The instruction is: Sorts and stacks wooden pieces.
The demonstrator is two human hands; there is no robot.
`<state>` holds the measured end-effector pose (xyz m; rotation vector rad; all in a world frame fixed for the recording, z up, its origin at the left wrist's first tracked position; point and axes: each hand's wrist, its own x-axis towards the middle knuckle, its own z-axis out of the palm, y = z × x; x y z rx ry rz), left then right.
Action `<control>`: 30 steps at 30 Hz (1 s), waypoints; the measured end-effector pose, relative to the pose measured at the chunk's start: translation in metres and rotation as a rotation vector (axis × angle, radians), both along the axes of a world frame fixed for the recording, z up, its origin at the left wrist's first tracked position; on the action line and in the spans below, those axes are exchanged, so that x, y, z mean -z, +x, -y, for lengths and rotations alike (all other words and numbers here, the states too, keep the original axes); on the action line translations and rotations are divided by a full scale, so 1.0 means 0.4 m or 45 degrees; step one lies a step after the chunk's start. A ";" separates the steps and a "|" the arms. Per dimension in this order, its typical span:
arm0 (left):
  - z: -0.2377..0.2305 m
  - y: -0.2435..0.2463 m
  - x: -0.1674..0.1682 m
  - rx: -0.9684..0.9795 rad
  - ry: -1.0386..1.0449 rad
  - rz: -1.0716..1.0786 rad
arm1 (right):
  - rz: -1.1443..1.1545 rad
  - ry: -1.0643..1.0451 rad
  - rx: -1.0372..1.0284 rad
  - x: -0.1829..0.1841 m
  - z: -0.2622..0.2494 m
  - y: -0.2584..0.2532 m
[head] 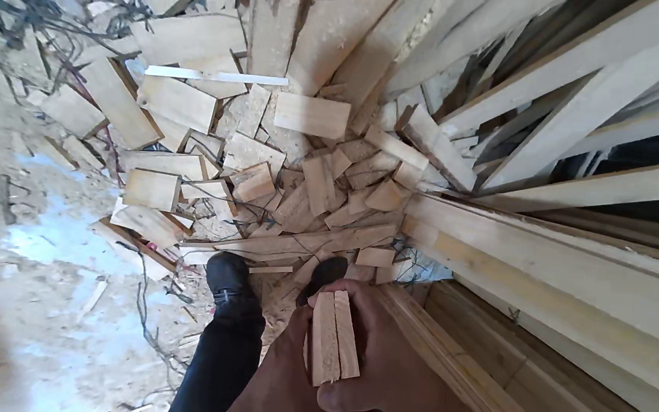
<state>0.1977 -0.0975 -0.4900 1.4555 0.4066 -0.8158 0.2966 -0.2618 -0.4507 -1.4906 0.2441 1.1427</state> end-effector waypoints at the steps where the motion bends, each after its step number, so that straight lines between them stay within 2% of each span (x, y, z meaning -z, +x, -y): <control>1: -0.001 0.004 -0.004 0.006 -0.011 -0.023 | 0.017 -0.008 0.016 0.003 -0.001 -0.003; 7: -0.013 -0.013 0.008 -0.132 -0.361 -0.139 | 0.016 -0.019 0.169 0.016 -0.007 -0.008; 10: -0.002 -0.041 0.020 -0.172 -0.335 -0.123 | -0.091 0.028 0.318 0.025 -0.005 0.002; 13: -0.006 0.008 -0.011 -0.065 -0.255 -0.249 | -0.207 -0.007 0.398 0.039 -0.015 0.011; 18: -0.010 -0.014 0.020 -0.267 -0.372 -0.330 | -0.353 -0.065 0.295 0.067 -0.038 0.041; 23: -0.016 -0.014 0.019 -0.507 -0.429 -0.345 | -0.305 -0.071 0.201 0.086 -0.088 0.056; 30: -0.015 -0.018 0.023 -0.400 -0.419 -0.338 | -0.189 -0.022 0.497 0.103 -0.104 0.001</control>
